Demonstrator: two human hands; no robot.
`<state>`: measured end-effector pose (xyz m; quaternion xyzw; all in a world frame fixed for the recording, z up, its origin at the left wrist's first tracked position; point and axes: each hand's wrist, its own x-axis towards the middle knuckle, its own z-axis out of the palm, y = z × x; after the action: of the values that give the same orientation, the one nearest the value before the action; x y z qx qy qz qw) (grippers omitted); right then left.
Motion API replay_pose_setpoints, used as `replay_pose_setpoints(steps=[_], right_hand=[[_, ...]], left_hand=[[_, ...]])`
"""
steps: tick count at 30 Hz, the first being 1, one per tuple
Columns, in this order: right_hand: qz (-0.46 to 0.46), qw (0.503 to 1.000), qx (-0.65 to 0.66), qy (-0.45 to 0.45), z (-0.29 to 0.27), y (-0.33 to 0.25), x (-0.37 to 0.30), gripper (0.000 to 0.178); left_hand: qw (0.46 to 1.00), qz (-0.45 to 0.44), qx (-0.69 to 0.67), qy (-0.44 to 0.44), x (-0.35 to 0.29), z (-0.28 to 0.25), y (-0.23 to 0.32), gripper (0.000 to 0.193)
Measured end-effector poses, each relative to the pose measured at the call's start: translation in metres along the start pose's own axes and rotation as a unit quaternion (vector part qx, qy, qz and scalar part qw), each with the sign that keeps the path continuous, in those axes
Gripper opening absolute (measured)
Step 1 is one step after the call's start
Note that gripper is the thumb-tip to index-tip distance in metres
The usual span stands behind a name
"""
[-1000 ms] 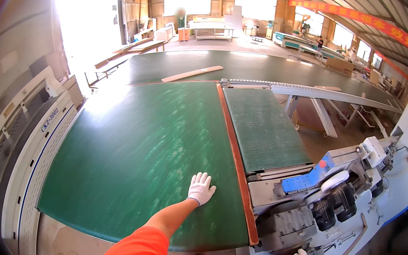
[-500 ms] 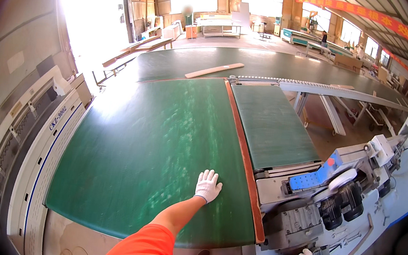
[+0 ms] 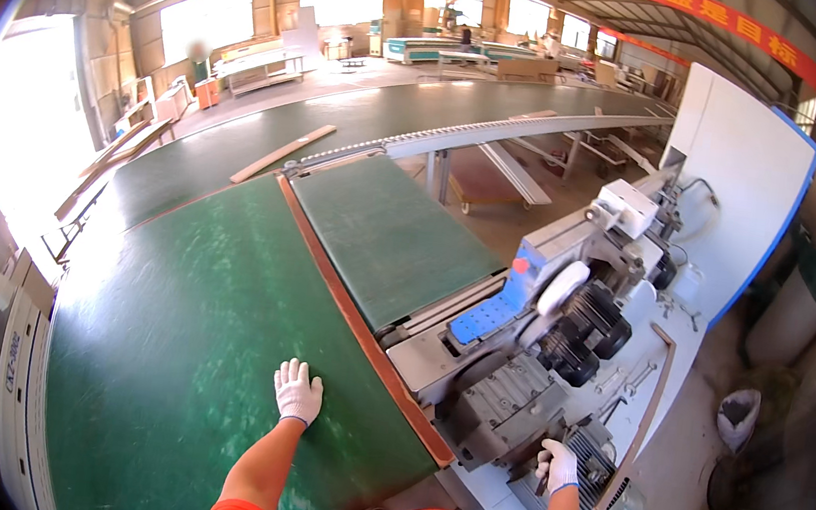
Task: The person sands the edges of wood panels using a hand sanding block, picking up the panels one at a time and wiping them down.
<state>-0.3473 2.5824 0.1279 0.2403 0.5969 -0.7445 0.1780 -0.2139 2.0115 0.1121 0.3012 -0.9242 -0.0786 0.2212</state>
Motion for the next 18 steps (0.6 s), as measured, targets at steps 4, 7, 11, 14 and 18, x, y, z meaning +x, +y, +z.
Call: replay_pose_setpoints(steps=[4,7,11,14,18], right_hand=[[-0.001,1.000,0.006,0.014,-0.005,-0.001,-0.002,0.018],[-0.009,1.000,-0.007,0.012,-0.004,0.002,-0.004,0.018],[-0.017,1.000,-0.017,0.010,0.000,0.001,-0.008,0.020],[-0.018,0.999,-0.024,0.017,0.000,0.000,-0.008,0.022],[-0.019,0.999,-0.029,0.020,0.004,-0.004,-0.012,0.022]], left_hand=[[1.000,0.011,0.012,0.003,0.007,0.005,0.010,0.052],[1.000,0.010,0.012,0.001,0.008,0.007,0.008,0.051],[1.000,0.007,0.013,0.002,0.009,0.005,0.005,0.051],[1.000,0.011,0.005,0.003,0.011,0.006,0.006,0.050],[1.000,0.014,0.012,0.013,0.012,0.009,0.004,0.050]])
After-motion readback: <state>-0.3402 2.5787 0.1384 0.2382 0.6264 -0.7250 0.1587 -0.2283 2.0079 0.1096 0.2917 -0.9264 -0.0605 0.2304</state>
